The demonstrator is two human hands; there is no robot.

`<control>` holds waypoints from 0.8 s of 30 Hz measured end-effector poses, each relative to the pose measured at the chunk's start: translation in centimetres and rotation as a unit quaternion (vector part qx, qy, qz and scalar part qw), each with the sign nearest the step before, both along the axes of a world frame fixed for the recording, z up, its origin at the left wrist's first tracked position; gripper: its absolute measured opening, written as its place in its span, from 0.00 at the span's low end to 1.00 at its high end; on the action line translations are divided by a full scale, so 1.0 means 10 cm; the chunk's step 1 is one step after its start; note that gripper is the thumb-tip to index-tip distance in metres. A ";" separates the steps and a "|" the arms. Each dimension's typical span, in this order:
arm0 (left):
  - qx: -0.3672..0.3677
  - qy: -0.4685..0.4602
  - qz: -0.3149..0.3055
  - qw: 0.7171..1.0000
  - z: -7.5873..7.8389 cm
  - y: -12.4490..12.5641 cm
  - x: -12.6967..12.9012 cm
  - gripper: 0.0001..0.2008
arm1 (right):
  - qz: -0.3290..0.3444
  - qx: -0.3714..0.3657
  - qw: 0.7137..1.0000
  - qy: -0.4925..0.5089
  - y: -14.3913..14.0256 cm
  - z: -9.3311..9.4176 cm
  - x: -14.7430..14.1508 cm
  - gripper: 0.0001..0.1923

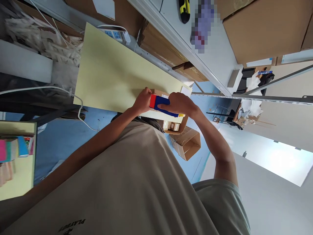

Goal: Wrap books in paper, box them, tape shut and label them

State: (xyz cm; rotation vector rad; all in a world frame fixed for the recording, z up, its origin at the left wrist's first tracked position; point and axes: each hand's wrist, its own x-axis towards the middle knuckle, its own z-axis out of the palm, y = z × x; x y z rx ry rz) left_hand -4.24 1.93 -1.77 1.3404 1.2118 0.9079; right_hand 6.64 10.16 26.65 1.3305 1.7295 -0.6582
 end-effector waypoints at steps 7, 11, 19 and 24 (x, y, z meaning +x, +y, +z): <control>0.031 0.100 -0.070 0.992 -0.10 0.00 -0.08 0.23 | -0.007 0.002 1.000 -0.001 0.04 -0.14 0.53 0.37; 0.018 0.106 -0.074 0.991 -0.10 0.02 -0.14 0.26 | -0.020 -0.026 0.999 -0.009 0.12 -0.34 0.88 0.37; -0.023 0.120 -0.066 0.990 -0.05 -0.05 -0.12 0.27 | -0.068 -0.047 0.996 0.022 0.17 -1.01 1.30 0.34; -0.053 0.112 0.008 0.992 -0.01 -0.17 -0.04 0.22 | -0.053 -0.031 0.996 0.063 0.12 -1.30 1.46 0.33</control>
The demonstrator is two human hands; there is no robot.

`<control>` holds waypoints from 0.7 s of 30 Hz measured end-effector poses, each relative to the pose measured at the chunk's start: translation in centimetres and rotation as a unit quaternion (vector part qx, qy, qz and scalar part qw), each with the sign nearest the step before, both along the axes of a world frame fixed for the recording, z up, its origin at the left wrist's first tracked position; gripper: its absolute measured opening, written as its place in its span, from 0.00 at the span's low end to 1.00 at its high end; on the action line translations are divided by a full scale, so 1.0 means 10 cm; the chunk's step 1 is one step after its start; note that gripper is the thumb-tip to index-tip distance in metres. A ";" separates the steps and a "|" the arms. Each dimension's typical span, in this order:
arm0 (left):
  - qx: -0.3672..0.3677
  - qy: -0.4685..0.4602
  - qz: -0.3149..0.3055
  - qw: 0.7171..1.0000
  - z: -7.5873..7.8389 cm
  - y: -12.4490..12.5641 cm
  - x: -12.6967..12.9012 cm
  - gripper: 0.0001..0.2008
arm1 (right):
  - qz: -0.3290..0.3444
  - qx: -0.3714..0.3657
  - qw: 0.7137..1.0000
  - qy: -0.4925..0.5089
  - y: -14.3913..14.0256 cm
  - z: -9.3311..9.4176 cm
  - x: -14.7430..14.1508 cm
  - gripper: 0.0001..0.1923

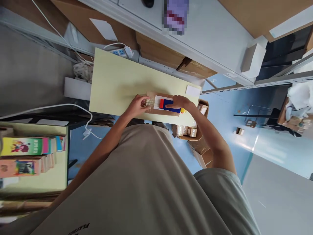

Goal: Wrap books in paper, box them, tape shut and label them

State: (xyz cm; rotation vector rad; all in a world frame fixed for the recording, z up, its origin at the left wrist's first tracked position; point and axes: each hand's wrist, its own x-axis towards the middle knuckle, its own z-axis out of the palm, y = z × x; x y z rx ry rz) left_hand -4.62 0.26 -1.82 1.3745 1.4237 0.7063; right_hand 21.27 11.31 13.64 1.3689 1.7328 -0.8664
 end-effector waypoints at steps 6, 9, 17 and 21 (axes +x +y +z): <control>-0.058 0.001 0.256 0.965 -0.05 -0.14 0.30 0.13 | -0.008 0.033 0.998 0.062 -0.11 -0.12 0.11 0.32; -0.081 0.001 0.331 0.940 -0.09 -0.20 0.40 0.12 | 0.000 0.025 0.997 0.070 -0.14 -0.11 0.10 0.31; -0.050 0.065 0.362 0.928 -0.14 -0.21 0.49 0.13 | 0.007 -0.038 0.988 0.148 0.01 0.18 0.66 0.29; -0.046 0.081 0.369 0.925 -0.14 -0.20 0.53 0.13 | 0.005 -0.065 0.996 0.058 0.08 0.31 1.40 0.35</control>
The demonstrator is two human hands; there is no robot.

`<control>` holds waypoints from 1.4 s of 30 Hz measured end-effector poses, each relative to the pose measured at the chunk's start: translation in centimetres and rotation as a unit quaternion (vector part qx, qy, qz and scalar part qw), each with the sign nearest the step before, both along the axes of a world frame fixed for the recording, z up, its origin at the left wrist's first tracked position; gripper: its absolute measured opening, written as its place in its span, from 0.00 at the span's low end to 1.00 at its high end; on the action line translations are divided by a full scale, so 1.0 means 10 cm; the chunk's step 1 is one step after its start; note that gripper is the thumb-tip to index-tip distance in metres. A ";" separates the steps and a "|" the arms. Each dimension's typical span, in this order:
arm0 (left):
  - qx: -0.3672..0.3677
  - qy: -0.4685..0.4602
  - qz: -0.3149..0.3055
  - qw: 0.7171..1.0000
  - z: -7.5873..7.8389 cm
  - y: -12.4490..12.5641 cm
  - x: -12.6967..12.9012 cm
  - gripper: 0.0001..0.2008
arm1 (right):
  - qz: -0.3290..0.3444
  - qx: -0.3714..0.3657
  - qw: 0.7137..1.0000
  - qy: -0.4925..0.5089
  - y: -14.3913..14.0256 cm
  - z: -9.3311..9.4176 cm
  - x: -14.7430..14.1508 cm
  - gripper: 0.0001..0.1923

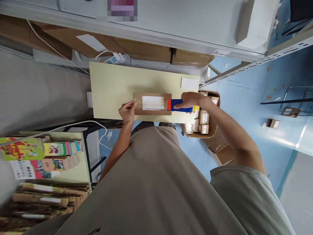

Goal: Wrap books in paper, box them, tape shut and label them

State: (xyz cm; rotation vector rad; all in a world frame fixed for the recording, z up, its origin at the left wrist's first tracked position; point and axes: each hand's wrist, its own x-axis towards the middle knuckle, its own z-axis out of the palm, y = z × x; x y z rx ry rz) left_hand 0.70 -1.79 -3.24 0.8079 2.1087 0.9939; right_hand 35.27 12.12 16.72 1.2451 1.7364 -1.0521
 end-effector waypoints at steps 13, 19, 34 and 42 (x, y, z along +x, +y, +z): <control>-0.031 0.019 -0.028 0.999 0.07 0.04 0.08 0.16 | -0.067 -0.013 0.998 -0.005 -0.11 -0.52 0.32 0.38; -0.041 0.077 -0.023 0.996 0.09 0.11 -0.23 0.14 | -0.079 0.009 0.996 0.029 -0.24 -0.52 0.27 0.34; -0.189 0.278 -0.112 0.935 0.23 0.19 -0.24 0.50 | -0.157 -0.017 0.975 0.156 -0.60 -1.09 -0.31 0.32; -0.111 0.272 -0.083 0.952 0.02 0.14 -0.35 0.54 | -0.158 -0.025 0.973 0.169 -0.72 -1.09 0.02 0.28</control>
